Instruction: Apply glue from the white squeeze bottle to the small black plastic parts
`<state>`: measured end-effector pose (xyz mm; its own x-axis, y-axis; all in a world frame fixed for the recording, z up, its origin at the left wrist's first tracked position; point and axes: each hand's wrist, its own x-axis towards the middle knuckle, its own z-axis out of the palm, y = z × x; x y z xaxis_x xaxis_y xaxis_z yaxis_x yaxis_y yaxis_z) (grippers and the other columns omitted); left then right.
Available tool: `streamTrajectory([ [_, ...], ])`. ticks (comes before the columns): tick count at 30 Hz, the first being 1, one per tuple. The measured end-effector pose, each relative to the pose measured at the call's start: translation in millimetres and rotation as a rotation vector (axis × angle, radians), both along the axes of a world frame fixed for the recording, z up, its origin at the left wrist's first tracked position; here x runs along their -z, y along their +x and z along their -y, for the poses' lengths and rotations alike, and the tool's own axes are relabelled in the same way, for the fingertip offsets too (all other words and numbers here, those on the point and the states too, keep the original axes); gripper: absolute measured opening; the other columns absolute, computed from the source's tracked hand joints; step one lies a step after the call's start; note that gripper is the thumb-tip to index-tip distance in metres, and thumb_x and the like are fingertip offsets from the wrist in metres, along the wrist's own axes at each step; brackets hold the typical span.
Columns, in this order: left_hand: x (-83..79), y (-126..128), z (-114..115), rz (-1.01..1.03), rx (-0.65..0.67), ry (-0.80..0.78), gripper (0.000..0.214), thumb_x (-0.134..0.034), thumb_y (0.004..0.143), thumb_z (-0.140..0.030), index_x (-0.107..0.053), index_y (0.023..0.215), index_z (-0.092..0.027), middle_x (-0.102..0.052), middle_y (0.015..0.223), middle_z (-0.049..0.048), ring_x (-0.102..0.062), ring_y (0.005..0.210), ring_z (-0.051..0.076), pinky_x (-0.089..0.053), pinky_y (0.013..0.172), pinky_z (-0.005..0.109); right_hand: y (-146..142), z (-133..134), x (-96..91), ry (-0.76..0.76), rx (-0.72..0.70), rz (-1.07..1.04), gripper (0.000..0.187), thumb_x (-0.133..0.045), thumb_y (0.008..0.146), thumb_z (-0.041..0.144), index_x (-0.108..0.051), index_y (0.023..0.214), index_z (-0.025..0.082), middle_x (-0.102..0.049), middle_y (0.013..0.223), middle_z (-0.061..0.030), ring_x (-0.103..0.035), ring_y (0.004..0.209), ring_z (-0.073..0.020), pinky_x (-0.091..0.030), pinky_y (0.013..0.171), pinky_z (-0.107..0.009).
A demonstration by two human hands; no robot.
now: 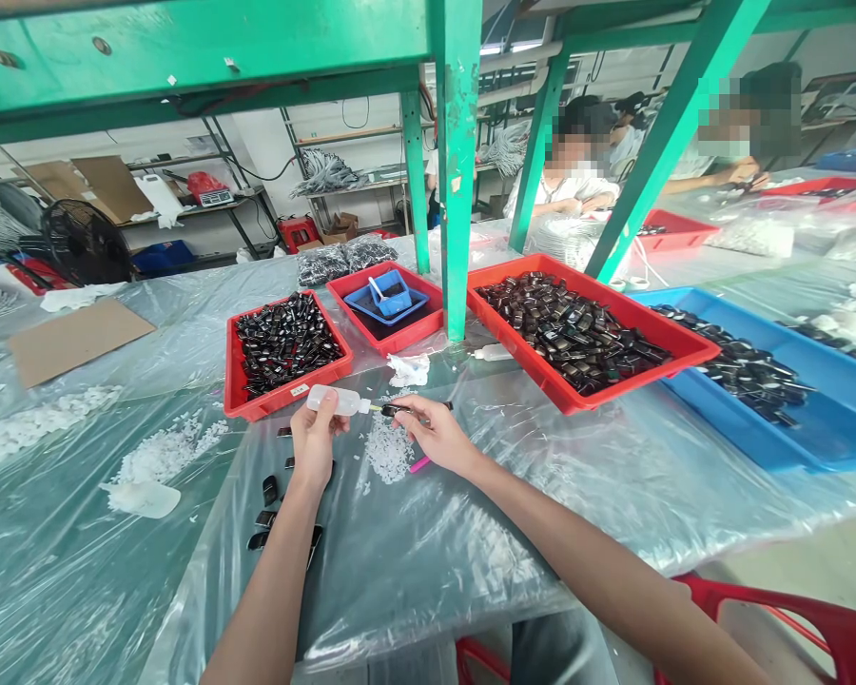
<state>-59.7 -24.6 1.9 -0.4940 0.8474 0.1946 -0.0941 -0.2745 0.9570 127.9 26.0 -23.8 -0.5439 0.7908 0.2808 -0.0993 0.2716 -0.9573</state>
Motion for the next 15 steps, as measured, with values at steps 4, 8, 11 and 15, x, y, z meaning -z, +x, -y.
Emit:
streamTrajectory([
  [4,-0.1,0.4,0.3,-0.012,-0.002,0.009,0.039,-0.074,0.078,-0.052,-0.067,0.072,-0.014,-0.059,0.058,0.0014,-0.047,0.049,0.01,-0.033,0.049,0.024,-0.1,-0.6,0.1,-0.006,-0.004,-0.007,0.034,-0.058,0.094,0.05,-0.066,0.109,0.02,-0.066,0.083,-0.0033,-0.05,0.056,-0.0122,-0.045,0.056,-0.026],
  [8,-0.2,0.2,1.0,-0.02,-0.001,0.008,0.039,-0.074,0.078,-0.052,-0.067,0.072,-0.014,-0.059,0.058,0.0012,-0.048,0.049,0.011,-0.033,0.049,0.024,-0.1,-0.5,-0.8,-0.005,0.002,-0.001,0.033,-0.058,0.094,0.048,-0.066,0.108,0.019,-0.066,0.082,-0.0036,-0.05,0.056,-0.0124,-0.045,0.056,-0.026],
  [11,-0.5,0.0,1.1,-0.021,-0.001,0.003,0.039,-0.074,0.078,-0.052,-0.066,0.072,-0.014,-0.058,0.058,0.0012,-0.048,0.05,0.01,-0.033,0.049,0.024,-0.3,0.0,-1.3,-0.024,0.005,0.003,0.033,-0.059,0.093,0.048,-0.066,0.109,0.019,-0.067,0.082,-0.0036,-0.05,0.056,-0.0122,-0.045,0.055,-0.026],
  [15,-1.1,0.6,0.5,-0.018,-0.01,0.002,0.039,-0.074,0.078,-0.052,-0.066,0.071,-0.014,-0.057,0.056,0.0008,-0.047,0.049,0.01,-0.032,0.048,0.023,-0.4,0.8,-2.5,-0.039,0.002,-0.002,0.034,-0.06,0.092,0.048,-0.066,0.108,0.019,-0.067,0.082,-0.0034,-0.05,0.056,-0.0119,-0.045,0.056,-0.026],
])
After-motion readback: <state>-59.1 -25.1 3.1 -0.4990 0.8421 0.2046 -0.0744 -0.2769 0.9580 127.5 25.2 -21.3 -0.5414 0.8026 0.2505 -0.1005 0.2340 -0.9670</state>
